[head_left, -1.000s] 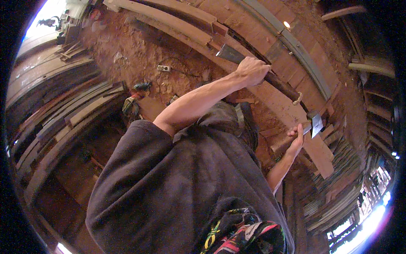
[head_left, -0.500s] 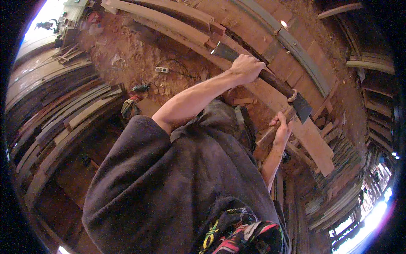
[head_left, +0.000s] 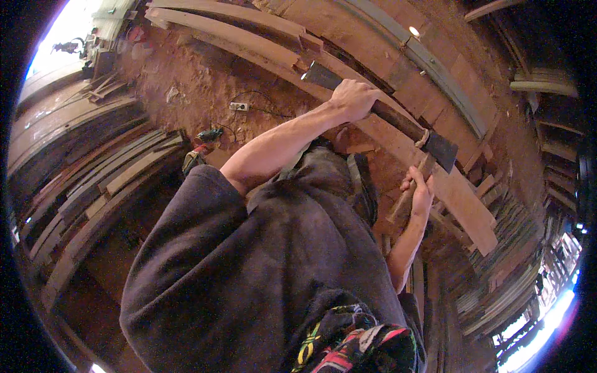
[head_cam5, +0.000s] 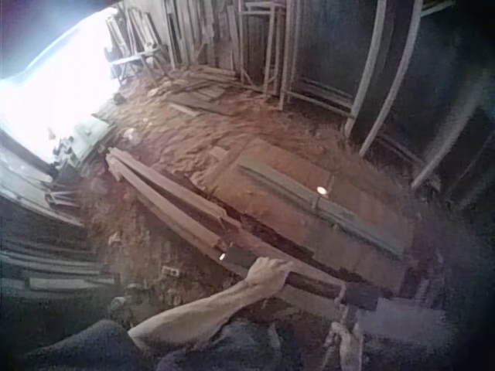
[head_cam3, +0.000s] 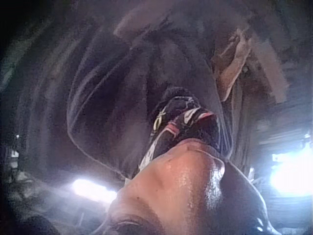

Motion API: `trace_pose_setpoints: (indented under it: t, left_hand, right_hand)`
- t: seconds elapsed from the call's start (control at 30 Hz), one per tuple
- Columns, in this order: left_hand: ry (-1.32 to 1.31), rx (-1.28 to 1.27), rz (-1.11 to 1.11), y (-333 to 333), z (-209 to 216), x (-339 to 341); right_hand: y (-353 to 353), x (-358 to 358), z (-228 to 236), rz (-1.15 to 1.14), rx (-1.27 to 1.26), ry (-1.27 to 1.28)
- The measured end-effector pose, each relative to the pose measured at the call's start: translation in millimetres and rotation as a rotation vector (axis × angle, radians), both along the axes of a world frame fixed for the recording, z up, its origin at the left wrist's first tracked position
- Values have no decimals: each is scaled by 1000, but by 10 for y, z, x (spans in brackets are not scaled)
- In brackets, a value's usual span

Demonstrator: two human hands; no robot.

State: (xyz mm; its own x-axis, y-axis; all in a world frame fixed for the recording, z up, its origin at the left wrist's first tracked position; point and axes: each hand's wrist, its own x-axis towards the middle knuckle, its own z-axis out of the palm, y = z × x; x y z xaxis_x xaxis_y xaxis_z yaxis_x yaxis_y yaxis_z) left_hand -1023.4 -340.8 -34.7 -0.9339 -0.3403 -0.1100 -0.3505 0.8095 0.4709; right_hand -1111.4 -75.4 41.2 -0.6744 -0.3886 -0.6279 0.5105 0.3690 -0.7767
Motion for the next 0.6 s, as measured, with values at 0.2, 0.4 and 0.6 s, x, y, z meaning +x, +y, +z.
trace_pose_setpoints:
  t: [0.2,0.4,0.6]
  left_hand:
    - [-53,-27,-5,2,-43,-48]
    - [-100,-31,-15,-160,-75,177]
    - [14,6,-29,-123,54,55]
  right_hand:
    - [-58,78,-297,-56,43,38]
    - [5,75,-165,17,-9,-39]
    - [158,-41,-154,-204,-47,-32]
